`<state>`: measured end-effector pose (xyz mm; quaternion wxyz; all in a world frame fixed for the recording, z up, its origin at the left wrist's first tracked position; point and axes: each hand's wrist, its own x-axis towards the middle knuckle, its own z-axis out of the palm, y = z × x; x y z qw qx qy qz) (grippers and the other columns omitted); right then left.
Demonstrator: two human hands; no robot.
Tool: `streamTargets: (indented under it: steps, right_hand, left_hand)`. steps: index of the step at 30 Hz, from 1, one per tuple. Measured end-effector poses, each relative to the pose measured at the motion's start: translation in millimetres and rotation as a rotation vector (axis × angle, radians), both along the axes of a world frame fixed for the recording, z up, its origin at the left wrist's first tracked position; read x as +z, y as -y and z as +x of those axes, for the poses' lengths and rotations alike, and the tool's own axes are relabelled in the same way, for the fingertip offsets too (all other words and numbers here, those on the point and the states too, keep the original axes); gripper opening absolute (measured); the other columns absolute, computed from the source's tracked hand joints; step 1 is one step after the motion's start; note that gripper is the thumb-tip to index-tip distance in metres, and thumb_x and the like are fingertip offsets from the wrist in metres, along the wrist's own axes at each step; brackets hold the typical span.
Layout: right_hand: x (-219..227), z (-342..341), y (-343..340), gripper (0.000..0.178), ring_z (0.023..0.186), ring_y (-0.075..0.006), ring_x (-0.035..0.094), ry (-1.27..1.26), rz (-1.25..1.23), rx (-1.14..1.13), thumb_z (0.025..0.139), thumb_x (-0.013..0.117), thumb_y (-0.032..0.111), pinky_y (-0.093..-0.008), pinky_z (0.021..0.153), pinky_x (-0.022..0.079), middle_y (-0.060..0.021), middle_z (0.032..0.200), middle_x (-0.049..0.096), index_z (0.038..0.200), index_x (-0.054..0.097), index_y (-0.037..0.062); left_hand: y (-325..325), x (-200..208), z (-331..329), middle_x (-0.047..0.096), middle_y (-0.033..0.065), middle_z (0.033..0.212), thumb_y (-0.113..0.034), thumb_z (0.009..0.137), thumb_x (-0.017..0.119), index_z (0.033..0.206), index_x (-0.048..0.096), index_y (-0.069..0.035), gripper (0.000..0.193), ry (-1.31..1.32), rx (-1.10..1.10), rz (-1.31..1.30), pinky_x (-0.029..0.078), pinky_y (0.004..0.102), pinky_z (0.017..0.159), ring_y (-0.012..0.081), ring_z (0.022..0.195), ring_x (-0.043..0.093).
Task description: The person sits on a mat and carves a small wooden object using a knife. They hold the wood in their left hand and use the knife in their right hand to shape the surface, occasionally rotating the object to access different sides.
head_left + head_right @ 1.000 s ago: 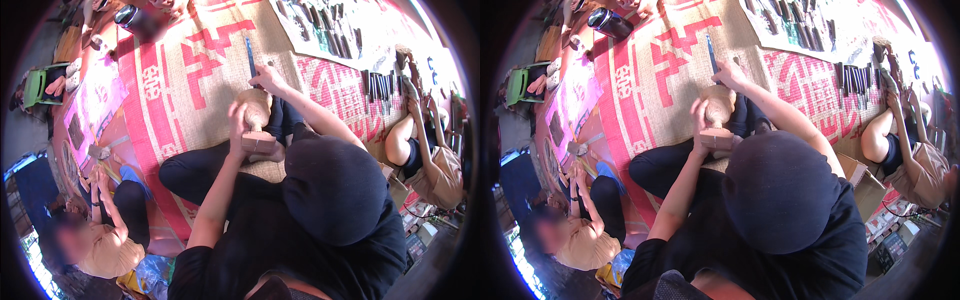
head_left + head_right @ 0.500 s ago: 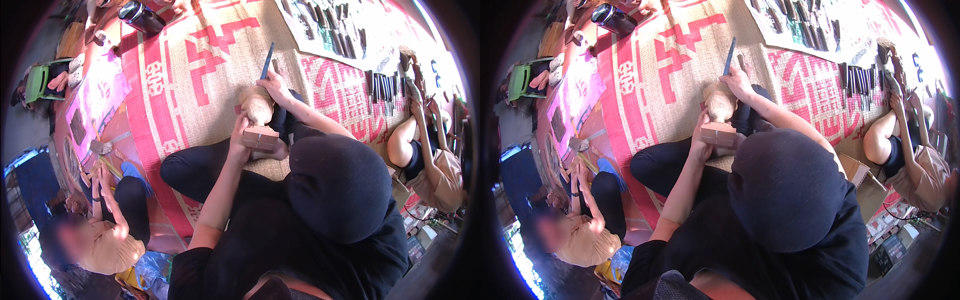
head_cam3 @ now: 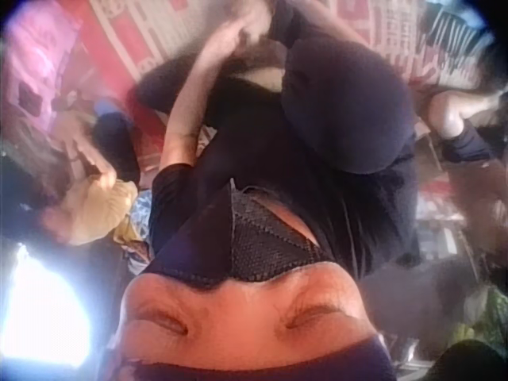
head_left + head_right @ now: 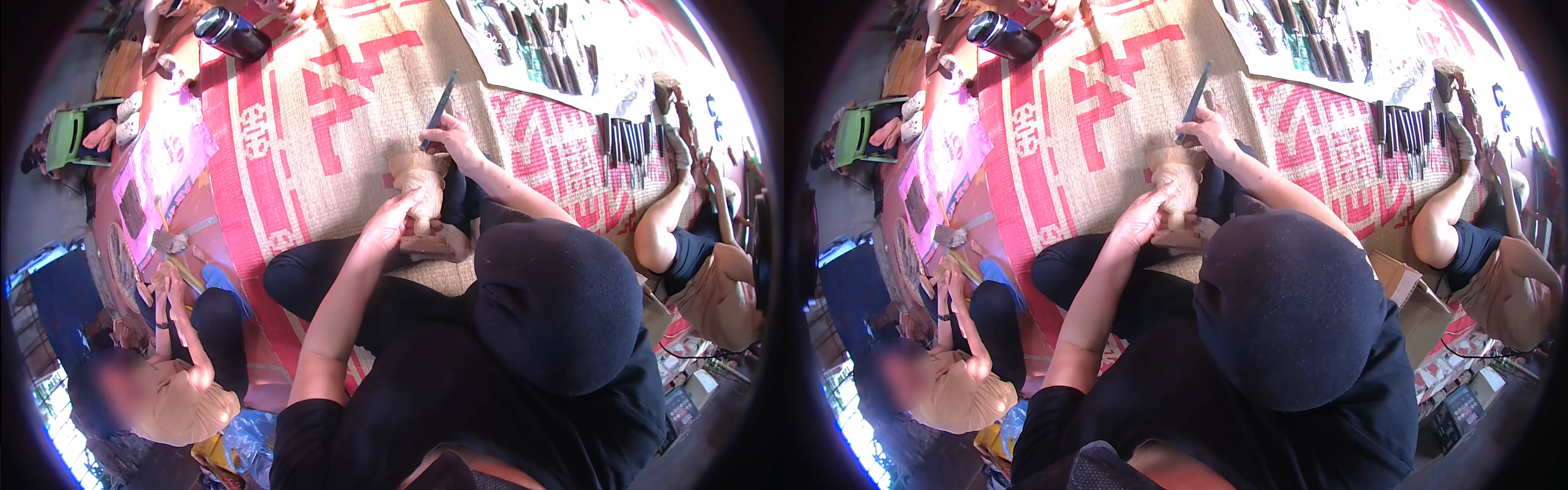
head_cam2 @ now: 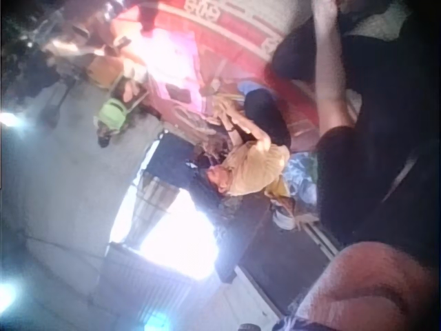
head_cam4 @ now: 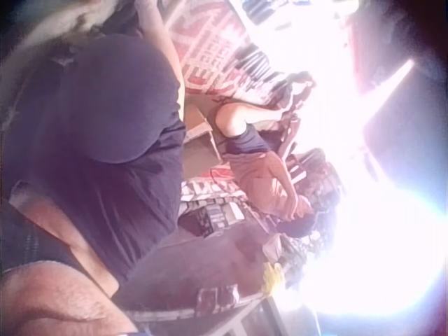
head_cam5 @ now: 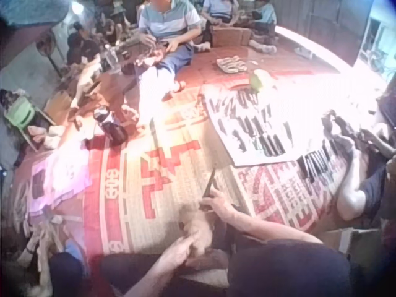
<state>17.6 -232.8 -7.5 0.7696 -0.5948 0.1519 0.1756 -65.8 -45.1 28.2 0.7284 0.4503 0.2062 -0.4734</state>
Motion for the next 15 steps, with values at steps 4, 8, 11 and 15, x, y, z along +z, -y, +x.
streamTargets:
  steps: [4,8,11,15]
  right_hand:
    - [-7,0,4,0.013,0.07,-0.0114,0.06,0.009,0.011,0.012,0.077,0.064,0.003,-0.0246,0.064,0.05,-0.0038,0.079,0.06,0.089,0.058,0.0037]
    - [-5,-1,5,0.013,0.07,-0.0112,0.06,0.013,0.035,0.018,0.078,0.065,0.003,-0.0245,0.065,0.051,-0.0043,0.08,0.061,0.087,0.057,0.0043]
    - [0,-2,8,0.012,0.071,-0.0113,0.06,-0.015,0.116,-0.034,0.078,0.066,0.004,-0.0241,0.065,0.05,-0.0046,0.081,0.062,0.086,0.056,0.0042]
    - [2,-4,13,0.011,0.073,-0.012,0.06,-0.031,0.147,-0.041,0.077,0.066,0.005,-0.0247,0.067,0.049,-0.0044,0.081,0.063,0.084,0.058,0.0044]
  left_hand:
    - [8,-3,-11,0.062,0.018,0.088,-0.037,0.092,0.05,0.117,0.047,0.001,0.045,0.043,0.085,0.029,0.056,0.037,0.062,0.0242,0.069,0.065]
    - [6,-4,-11,0.063,0.0172,0.087,-0.039,0.093,0.048,0.115,0.048,0.0,0.045,-0.093,0.143,-0.004,0.056,0.0366,0.059,0.0232,0.068,0.064]
    - [2,9,-9,0.063,0.018,0.086,-0.041,0.093,0.048,0.115,0.048,0.0,0.047,-0.245,0.226,-0.077,0.056,0.0369,0.058,0.0235,0.068,0.064]
    - [0,16,-7,0.063,0.0191,0.088,-0.045,0.092,0.046,0.116,0.048,0.001,0.051,-0.38,0.353,-0.187,0.057,0.0379,0.06,0.0255,0.07,0.065]
